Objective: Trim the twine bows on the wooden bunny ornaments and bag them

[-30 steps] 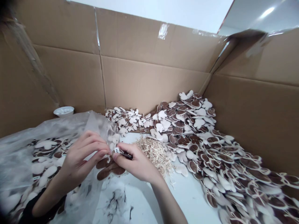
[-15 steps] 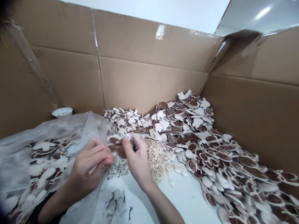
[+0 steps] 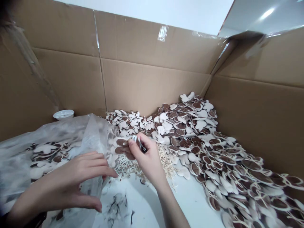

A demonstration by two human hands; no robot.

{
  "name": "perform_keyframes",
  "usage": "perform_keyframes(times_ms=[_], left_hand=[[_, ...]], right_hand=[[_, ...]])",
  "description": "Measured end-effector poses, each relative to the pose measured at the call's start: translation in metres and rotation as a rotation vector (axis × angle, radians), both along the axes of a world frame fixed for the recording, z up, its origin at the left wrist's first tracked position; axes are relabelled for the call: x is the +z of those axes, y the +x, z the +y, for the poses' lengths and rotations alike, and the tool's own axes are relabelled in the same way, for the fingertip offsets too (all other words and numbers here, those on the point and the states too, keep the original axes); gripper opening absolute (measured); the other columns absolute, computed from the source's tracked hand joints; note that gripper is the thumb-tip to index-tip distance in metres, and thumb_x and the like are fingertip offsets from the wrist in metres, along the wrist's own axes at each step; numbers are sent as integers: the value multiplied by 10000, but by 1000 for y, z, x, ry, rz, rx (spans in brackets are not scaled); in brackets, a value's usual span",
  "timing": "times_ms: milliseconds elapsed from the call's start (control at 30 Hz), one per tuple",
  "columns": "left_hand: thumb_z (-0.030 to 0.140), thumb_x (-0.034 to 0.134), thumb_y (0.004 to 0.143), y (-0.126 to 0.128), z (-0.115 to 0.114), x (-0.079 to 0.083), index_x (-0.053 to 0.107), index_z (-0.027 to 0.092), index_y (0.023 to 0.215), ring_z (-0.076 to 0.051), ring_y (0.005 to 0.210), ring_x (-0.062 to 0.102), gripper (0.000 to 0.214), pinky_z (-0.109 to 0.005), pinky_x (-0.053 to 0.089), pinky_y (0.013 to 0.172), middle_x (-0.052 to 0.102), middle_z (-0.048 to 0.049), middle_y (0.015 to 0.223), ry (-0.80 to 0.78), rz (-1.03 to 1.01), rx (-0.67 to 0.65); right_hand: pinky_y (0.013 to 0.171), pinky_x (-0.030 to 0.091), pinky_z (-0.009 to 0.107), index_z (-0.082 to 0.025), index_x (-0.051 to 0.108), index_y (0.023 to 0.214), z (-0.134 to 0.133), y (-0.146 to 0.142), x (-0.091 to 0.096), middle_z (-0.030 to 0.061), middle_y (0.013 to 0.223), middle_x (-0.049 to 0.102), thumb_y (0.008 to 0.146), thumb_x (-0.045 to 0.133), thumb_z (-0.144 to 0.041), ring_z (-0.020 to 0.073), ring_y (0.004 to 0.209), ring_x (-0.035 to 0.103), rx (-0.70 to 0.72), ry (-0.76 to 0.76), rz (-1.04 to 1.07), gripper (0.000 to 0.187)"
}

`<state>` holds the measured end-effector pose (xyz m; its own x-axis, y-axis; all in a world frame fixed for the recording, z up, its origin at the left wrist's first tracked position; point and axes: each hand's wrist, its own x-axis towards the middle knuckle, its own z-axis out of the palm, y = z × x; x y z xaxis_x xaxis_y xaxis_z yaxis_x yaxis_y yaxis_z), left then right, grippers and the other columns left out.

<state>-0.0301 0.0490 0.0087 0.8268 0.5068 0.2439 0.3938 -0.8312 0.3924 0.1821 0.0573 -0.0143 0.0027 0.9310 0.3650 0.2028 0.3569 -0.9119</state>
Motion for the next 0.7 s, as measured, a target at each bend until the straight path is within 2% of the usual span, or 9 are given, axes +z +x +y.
perform_keyframes(times_ms=[100, 167, 267, 433, 533, 633, 700], left_hand=[[319, 550, 902, 4, 1, 0, 604, 211, 887, -149, 710, 552, 122, -266, 411, 657, 618, 5, 764, 66, -136, 59], [251, 471, 934, 7, 4, -2, 560, 188, 807, -138, 643, 521, 167, -257, 390, 598, 580, 8, 702, 181, -222, 174], [277, 489, 915, 11, 8, -8, 509, 174, 774, -133, 576, 467, 177, -255, 357, 537, 513, 15, 653, 370, -249, 279], [272, 443, 938, 18, 13, -15, 506, 170, 771, -143, 583, 455, 205, -263, 333, 524, 504, 3, 653, 506, -174, 277], [191, 380, 950, 21, 14, -15, 501, 170, 713, -144, 564, 423, 266, -271, 311, 517, 485, 1, 612, 585, -143, 250], [132, 387, 935, 23, 14, -15, 488, 169, 636, -146, 540, 378, 318, -282, 284, 501, 458, 1, 558, 740, -142, 226], [108, 391, 925, 24, 14, -15, 488, 169, 609, -143, 526, 365, 336, -280, 286, 493, 438, 3, 536, 781, -168, 239]], right_hand=[[469, 301, 230, -208, 387, 626, -3, -6, 2, -45, 583, 365, 862, 541, -374, 112, 530, 372, 42, 4, -53, 328], [460, 292, 226, -209, 381, 624, -4, -9, 2, -49, 573, 361, 862, 536, -356, 108, 522, 358, 75, 4, -64, 320], [450, 287, 222, -203, 411, 642, -6, -11, -1, -49, 582, 371, 873, 525, -352, 101, 512, 349, 147, -37, -61, 298], [466, 304, 218, -192, 440, 677, -8, -15, -4, -50, 585, 396, 916, 482, -360, 95, 517, 363, 309, -111, -20, 295], [492, 311, 218, -197, 402, 649, -6, -17, -4, -49, 604, 364, 907, 497, -340, 98, 545, 346, 335, -79, 9, 310], [499, 309, 223, -202, 408, 646, -3, -18, -4, -48, 614, 346, 902, 494, -329, 104, 548, 328, 351, -103, 65, 298], [498, 308, 225, -204, 428, 656, -2, -17, -4, -50, 613, 344, 900, 495, -333, 105, 541, 320, 376, -128, 103, 285]])
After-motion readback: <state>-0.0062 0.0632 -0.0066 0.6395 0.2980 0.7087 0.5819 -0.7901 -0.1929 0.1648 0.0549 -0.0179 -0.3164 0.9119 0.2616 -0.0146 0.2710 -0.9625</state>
